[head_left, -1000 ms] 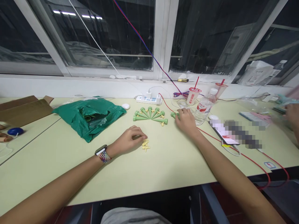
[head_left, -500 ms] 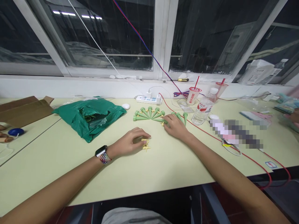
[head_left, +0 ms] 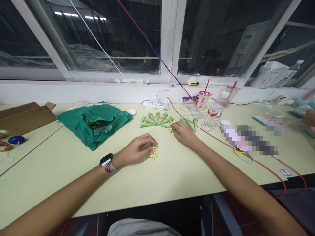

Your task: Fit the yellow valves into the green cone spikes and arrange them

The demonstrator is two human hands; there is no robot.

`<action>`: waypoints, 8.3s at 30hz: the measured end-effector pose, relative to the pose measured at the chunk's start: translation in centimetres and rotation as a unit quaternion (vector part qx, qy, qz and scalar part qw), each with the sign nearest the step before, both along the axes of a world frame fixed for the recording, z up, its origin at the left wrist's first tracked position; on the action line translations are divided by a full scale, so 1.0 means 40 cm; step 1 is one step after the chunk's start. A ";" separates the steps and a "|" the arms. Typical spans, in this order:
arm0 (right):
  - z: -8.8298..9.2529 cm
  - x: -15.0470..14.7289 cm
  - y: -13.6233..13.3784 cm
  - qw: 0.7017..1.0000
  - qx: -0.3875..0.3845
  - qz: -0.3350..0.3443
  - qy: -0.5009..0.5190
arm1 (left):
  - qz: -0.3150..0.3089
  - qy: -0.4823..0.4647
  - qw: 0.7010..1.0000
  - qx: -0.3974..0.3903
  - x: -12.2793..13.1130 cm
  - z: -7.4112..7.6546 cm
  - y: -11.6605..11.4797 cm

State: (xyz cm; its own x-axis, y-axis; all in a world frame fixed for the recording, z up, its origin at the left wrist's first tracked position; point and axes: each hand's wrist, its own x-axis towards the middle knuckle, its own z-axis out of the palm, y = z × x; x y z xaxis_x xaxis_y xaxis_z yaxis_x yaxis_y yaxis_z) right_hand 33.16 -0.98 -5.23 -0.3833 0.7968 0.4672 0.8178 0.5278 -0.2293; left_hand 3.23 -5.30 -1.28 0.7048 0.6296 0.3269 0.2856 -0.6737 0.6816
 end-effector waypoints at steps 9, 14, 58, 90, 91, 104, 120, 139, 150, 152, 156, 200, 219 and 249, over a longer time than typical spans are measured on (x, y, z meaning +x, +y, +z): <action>0.045 -0.028 -0.049 0.989 0.076 0.084 0.091 | 0.086 -0.012 0.994 0.071 -0.005 -0.010 0.007; 0.050 -0.094 -0.092 0.968 0.172 0.157 0.089 | 0.106 -0.049 0.990 0.076 -0.001 -0.015 0.001; 0.068 -0.153 -0.132 0.945 0.082 0.243 0.202 | 0.116 -0.093 0.976 0.162 0.021 0.009 -0.020; 0.068 0.121 0.033 0.951 -0.007 -0.303 0.065 | 0.151 -0.006 0.986 -0.074 0.002 -0.021 0.024; 0.068 0.125 0.036 0.947 -0.019 -0.315 0.060 | 0.151 -0.003 0.986 -0.072 0.002 -0.022 0.024; 0.066 0.133 0.049 0.935 -0.067 -0.347 -0.003 | 0.120 0.044 0.992 0.019 0.002 -0.024 0.030; 0.065 0.117 0.040 0.951 0.017 -0.308 0.025 | -0.007 0.078 0.994 0.079 0.019 -0.021 -0.029; 0.011 -0.023 0.041 0.997 0.041 -0.004 -0.071 | -0.035 0.102 0.989 0.097 0.029 -0.038 -0.034; 0.032 -0.025 -0.011 0.996 0.025 -0.005 -0.083 | 0.000 0.016 0.990 0.139 0.030 -0.015 -0.039; 0.043 -0.025 -0.033 0.997 0.002 0.017 -0.076 | 0.016 -0.016 0.987 0.157 0.025 -0.011 -0.037; 0.051 -0.030 -0.062 0.994 -0.050 0.069 -0.061 | 0.040 -0.045 0.982 0.180 0.014 -0.010 -0.031; 0.060 -0.133 -0.133 0.950 0.147 0.254 0.103 | 0.168 -0.167 0.968 0.081 0.045 -0.008 -0.047; 0.085 -0.115 -0.117 0.959 0.095 0.252 0.086 | 0.180 -0.154 0.972 0.011 0.055 -0.001 -0.024; 0.078 0.086 0.039 0.949 -0.016 -0.312 0.049 | 0.111 0.043 0.991 0.058 0.016 -0.026 0.026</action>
State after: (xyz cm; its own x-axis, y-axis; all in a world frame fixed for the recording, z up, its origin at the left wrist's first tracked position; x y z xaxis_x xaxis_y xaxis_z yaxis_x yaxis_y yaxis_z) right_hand 36.62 0.59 -2.11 0.2124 0.8689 0.4470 0.9427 -0.0618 -0.3279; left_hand 3.87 -4.27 -2.33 0.5817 0.7335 0.3515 0.4892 -0.6607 0.5693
